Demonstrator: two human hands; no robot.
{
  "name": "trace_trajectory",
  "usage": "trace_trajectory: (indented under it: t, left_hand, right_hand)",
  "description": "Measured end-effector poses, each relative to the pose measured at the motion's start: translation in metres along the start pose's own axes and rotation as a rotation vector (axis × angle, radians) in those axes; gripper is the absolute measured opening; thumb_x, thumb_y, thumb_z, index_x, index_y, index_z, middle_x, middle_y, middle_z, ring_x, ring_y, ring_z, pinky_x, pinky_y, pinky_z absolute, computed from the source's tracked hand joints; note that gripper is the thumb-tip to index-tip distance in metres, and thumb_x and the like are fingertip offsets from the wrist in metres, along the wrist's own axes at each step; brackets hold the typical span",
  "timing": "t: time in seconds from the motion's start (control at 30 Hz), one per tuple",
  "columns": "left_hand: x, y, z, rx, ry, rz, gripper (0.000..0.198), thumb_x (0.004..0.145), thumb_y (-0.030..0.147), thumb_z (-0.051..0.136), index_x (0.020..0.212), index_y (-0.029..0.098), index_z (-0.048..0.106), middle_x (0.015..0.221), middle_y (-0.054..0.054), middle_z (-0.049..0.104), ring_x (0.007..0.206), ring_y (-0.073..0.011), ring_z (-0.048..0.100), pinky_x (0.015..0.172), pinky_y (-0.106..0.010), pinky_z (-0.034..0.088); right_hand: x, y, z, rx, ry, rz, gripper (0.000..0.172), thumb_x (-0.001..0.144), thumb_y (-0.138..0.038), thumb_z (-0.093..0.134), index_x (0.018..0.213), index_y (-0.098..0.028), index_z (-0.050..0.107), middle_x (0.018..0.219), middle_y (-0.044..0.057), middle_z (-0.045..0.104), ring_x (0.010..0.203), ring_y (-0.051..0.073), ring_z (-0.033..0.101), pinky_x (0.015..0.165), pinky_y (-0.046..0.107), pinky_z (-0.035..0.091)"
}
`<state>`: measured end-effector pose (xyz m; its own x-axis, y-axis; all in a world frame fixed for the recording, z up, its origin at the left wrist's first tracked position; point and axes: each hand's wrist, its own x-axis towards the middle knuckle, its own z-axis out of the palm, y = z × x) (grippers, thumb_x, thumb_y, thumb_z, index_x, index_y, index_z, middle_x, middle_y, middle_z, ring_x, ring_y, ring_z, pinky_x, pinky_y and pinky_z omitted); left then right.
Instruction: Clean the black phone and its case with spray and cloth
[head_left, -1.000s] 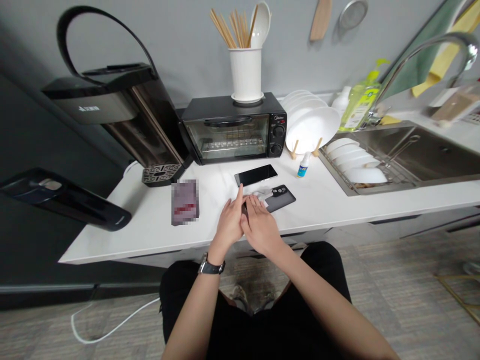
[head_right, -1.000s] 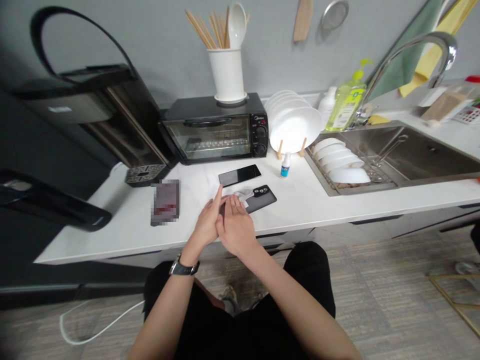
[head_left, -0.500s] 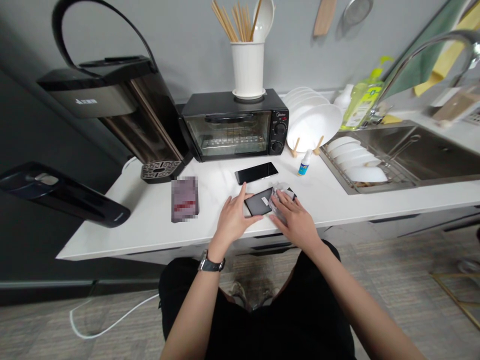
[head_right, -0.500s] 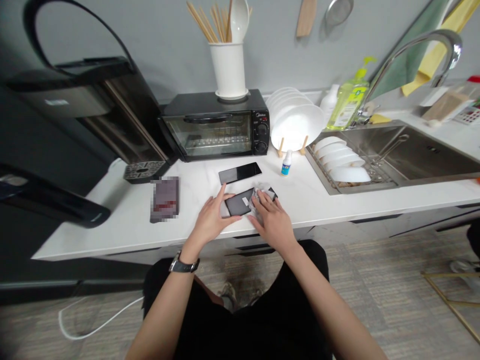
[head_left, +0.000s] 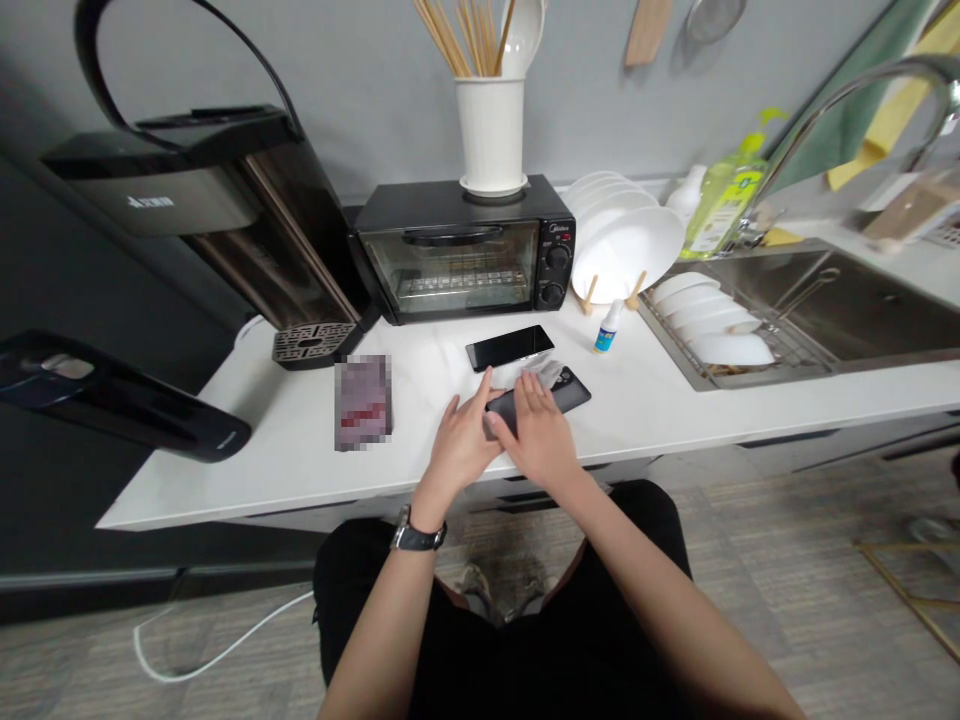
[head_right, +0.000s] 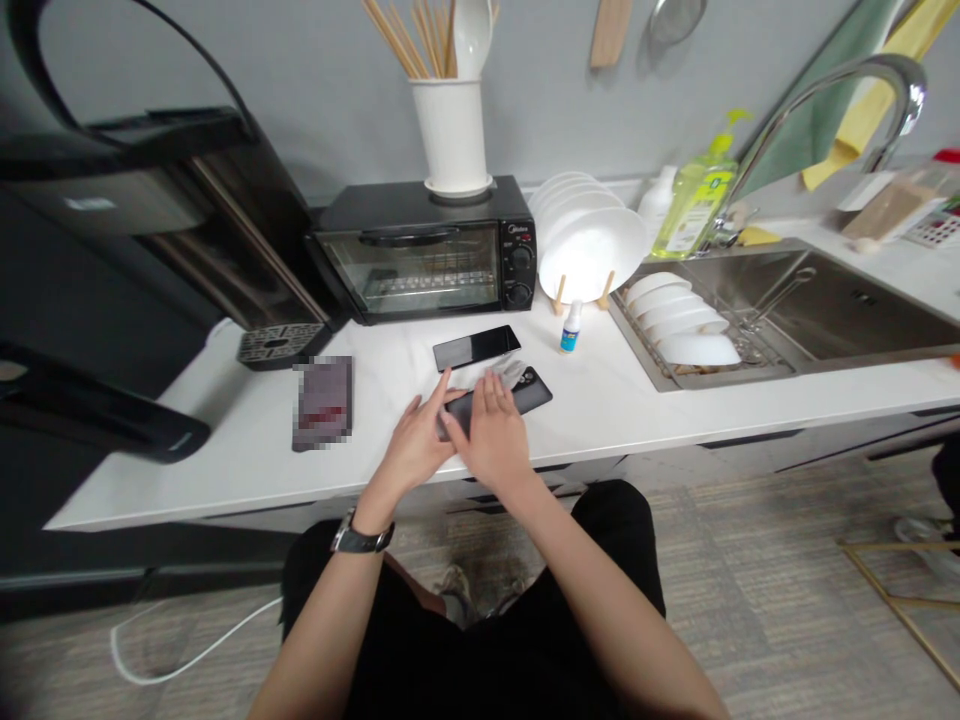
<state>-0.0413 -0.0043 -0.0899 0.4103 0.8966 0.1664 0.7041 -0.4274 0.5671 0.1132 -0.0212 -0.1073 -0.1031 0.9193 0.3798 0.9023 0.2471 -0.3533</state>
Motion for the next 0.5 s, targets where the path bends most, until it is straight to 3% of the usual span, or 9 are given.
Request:
trace_trajectory:
  t: [0.1,0.23,0.37,0.5]
  left_hand:
    - [-0.003,-0.007,0.002,0.004,0.031,0.046,0.088,0.093,0.009,0.040,0.168,0.028,-0.003,0.155,-0.008,0.056,0.144,-0.0229,0.054,0.128,-0.054,0.025]
    - [-0.006,-0.014,0.005,0.007,0.032,0.089,0.097,0.091,0.017,0.048,0.167,0.024,-0.013,0.156,-0.011,0.055,0.144,-0.0254,0.053,0.128,-0.053,0.025]
    - [-0.004,-0.012,0.005,0.036,-0.003,0.030,0.103,0.090,0.019,0.055,0.166,0.023,-0.014,0.146,-0.011,0.065,0.140,-0.0252,0.058,0.128,-0.053,0.024]
    - [-0.002,-0.004,0.002,0.026,-0.018,-0.003,0.111,0.088,0.027,0.070,0.167,0.026,-0.008,0.150,-0.012,0.061,0.144,-0.0251,0.053,0.128,-0.053,0.023]
  right_hand:
    - [-0.005,-0.029,0.002,0.055,-0.045,-0.027,0.062,0.107,-0.033,0.033,0.151,0.010,0.044,0.158,0.030,0.044,0.152,0.036,0.038,0.125,0.050,0.034]
    - [-0.018,-0.043,-0.008,0.147,-0.064,-0.075,0.060,0.104,-0.027,0.035,0.156,0.004,0.039,0.160,0.026,0.043,0.152,0.033,0.040,0.124,0.050,0.037]
    - [-0.033,-0.036,-0.026,0.230,-0.107,-0.174,0.059,0.105,-0.033,0.042,0.156,-0.003,0.040,0.155,0.023,0.052,0.147,0.030,0.048,0.120,0.047,0.044]
    - [-0.046,-0.012,-0.038,0.187,-0.117,-0.150,0.053,0.107,-0.040,0.043,0.155,-0.016,0.045,0.149,0.014,0.061,0.134,0.027,0.062,0.114,0.044,0.050]
